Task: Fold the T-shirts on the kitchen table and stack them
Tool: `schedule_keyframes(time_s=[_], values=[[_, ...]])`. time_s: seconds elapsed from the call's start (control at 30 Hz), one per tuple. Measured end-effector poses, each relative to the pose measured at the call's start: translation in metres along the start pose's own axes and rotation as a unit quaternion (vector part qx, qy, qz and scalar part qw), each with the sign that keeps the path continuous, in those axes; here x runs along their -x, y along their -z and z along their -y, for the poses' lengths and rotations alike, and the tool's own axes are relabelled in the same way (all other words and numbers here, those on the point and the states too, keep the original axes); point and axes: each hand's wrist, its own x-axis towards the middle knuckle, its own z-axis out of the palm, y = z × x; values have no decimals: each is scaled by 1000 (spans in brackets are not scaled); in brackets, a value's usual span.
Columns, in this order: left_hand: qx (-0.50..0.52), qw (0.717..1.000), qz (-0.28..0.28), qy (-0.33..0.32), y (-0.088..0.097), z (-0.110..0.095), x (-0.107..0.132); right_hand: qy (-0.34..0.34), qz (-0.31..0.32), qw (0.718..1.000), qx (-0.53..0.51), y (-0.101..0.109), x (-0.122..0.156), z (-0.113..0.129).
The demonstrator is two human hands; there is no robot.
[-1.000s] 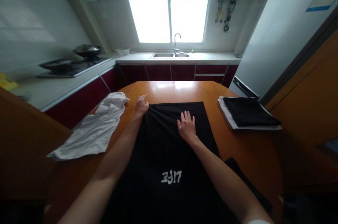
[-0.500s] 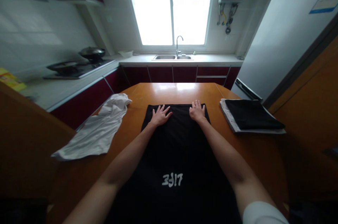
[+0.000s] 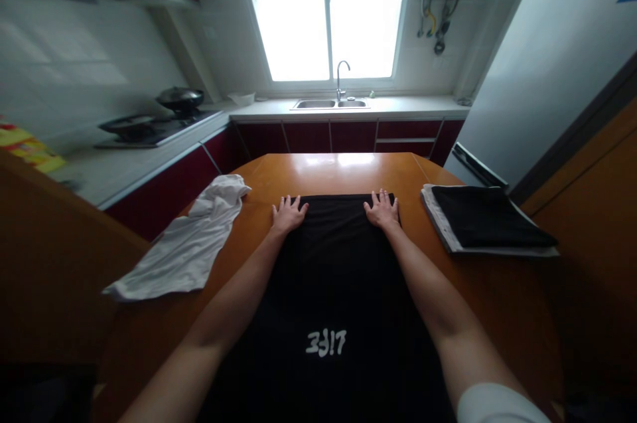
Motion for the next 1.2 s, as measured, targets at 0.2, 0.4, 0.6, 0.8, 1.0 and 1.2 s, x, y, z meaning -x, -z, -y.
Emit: schedule_keyframes(time_s=[0.2, 0.4, 0.6, 0.8, 1.0, 1.2], values=[[3, 999, 43, 12, 2, 12, -9, 0, -3, 1000, -4, 0, 1, 0], [-9, 999, 51, 5, 2, 15, -18, 3, -2, 1000, -9, 1, -6, 1], [-7, 999, 43, 6, 5, 9, -38, 3, 14, 1000, -22, 13, -32, 6], [-8, 996, -41, -85, 15, -19, -26, 49, -130, 990, -29, 33, -26, 36], [-24, 968, 63, -241, -6, -35, 65, 192, -104, 974, -58, 36, 48, 69], [-31, 967, 76, -239, 6, -39, 93, 197, -67, 974, -91, 52, 124, 69]])
